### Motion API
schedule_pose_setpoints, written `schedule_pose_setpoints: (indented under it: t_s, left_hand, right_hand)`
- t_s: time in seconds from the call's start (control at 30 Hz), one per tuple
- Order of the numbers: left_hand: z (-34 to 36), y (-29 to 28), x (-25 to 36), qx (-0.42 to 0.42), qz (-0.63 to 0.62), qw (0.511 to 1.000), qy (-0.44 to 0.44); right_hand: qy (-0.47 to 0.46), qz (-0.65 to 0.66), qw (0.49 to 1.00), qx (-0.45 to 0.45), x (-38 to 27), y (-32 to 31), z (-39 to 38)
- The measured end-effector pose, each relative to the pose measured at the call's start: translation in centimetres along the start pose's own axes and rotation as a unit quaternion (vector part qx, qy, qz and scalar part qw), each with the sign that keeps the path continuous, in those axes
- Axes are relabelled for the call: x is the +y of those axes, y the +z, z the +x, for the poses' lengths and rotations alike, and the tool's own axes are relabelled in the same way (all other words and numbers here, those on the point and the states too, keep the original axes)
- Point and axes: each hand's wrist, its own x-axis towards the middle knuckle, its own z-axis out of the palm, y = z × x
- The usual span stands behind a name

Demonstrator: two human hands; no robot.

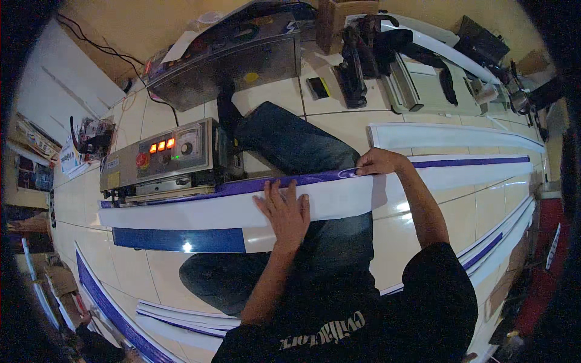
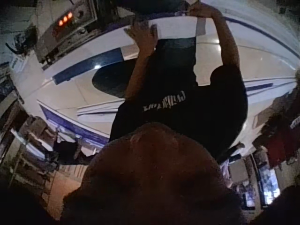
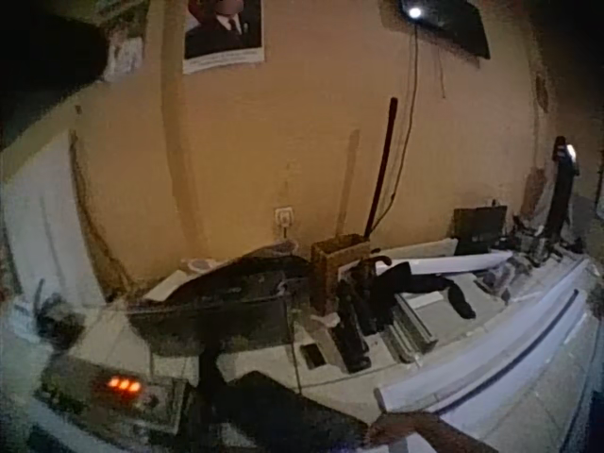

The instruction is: Using a continuous band sealer to seal the edges of long printed vinyl banners on the floor of a print shop.

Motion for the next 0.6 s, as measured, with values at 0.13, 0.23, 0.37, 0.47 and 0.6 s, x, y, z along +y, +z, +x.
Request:
schedule_pose_setpoints:
  t_s: [0.13, 0.23, 0.37, 0.47, 0.6]
  left_hand:
    - [0.0, 0.6, 1.0, 0.004, -0.003, 0.999, 0.037]
    - [0.1, 1.2, 2.0, -0.016, -0.035, 0.997, 0.062]
    - [0.8, 3.1, 5.7, -0.040, -0.076, 0.990, 0.114]
    - [0.1, 3.5, 6.5, -0.046, -0.098, 0.985, 0.137]
    - [-2.2, 2.3, 5.4, -0.110, -0.113, 0.979, 0.132]
  right_hand:
    - [-0.036, -0.008, 0.999, 0.033, 0.6, 0.4, 0.0]
    - [-0.049, -0.029, 0.997, 0.052, -0.3, 0.6, 0.6]
    - [-0.023, -0.103, 0.990, 0.091, -0.2, 0.5, 1.3]
    - [-0.071, -0.082, 0.983, 0.147, -0.9, 1.2, 1.9]
    - [-0.083, -0.119, 0.978, 0.147, -2.6, 1.1, 2.8]
